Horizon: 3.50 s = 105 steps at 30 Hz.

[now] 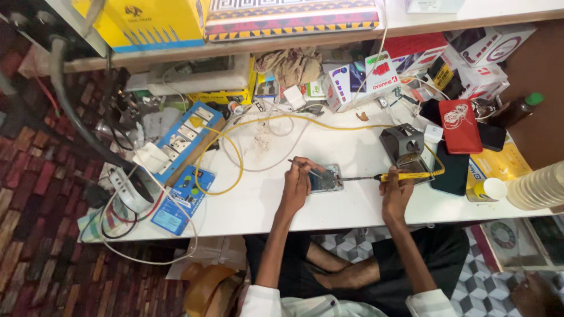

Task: The person uses a soldering iron and tweezers to work on a small circuit board placed on a white table. They repeatedly apply heat to specific points on the board while manipulating components with the tweezers.

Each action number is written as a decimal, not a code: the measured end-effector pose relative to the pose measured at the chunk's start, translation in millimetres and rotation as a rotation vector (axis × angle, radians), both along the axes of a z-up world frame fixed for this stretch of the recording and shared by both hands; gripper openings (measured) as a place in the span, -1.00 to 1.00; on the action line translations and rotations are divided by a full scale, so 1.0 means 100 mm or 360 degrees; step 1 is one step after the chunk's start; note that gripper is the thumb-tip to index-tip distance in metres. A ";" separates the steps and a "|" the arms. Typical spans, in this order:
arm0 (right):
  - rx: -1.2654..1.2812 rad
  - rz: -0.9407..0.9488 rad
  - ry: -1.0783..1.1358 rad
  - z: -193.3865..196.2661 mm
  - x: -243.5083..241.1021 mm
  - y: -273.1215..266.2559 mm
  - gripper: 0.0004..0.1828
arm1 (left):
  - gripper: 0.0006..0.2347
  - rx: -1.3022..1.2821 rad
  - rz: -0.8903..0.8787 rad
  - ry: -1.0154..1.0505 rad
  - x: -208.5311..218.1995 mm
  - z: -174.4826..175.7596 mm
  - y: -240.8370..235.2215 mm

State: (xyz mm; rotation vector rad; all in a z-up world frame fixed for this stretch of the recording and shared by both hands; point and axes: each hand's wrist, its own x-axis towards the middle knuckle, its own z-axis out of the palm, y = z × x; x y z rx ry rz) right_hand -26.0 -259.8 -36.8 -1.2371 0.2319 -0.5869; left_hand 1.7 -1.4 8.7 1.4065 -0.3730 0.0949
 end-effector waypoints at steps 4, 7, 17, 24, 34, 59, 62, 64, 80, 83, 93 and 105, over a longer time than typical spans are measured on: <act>-0.0013 -0.0021 0.0063 0.10 -0.04 0.05 -0.73 | -0.87 0.0065 -0.0102 -0.0003 0.02 0.00 0.02; -0.0045 -0.0085 0.0154 0.17 -0.08 0.07 -0.74 | -0.87 0.0138 -0.0098 0.0000 0.04 -0.03 0.03; 0.0107 -0.0105 0.0050 0.09 -0.04 0.00 -0.79 | -0.86 0.0258 -0.0012 -0.0110 0.01 -0.03 0.06; 0.0085 -0.0098 0.0098 -0.02 0.00 -0.04 -0.75 | -0.84 0.0009 -0.0130 -0.0301 0.01 -0.01 0.07; 0.0033 -0.0067 0.0116 0.01 -0.03 -0.02 -0.73 | -0.85 0.0311 0.0043 -0.0175 -0.02 0.05 0.06; -0.0027 -0.0009 0.0114 0.16 -0.06 0.02 -0.70 | -0.86 0.0270 0.0035 -0.0192 0.00 0.00 0.06; 0.0033 0.0002 0.0074 0.17 -0.02 0.01 -0.71 | -0.85 0.0260 0.0030 -0.0253 0.03 0.01 0.06; 0.0081 0.0012 0.0063 0.12 -0.06 0.02 -0.73 | -0.85 0.0256 0.0021 -0.0249 -0.01 -0.02 0.08; 0.0063 0.0067 -0.0023 -0.03 0.01 -0.05 -0.71 | -0.84 0.0296 0.0018 -0.0202 0.03 -0.02 0.09; 0.0066 0.0041 0.0037 -0.03 -0.02 -0.04 -0.76 | -0.84 0.0373 0.0045 -0.0107 0.01 -0.02 0.09; 0.0094 0.0035 -0.0009 -0.10 0.00 -0.05 -0.73 | -0.87 0.0330 0.0063 -0.0143 0.01 -0.01 0.08; 0.0059 0.0036 0.0051 0.02 -0.04 -0.02 -0.75 | -0.87 0.0437 0.0077 -0.0018 -0.01 0.04 0.08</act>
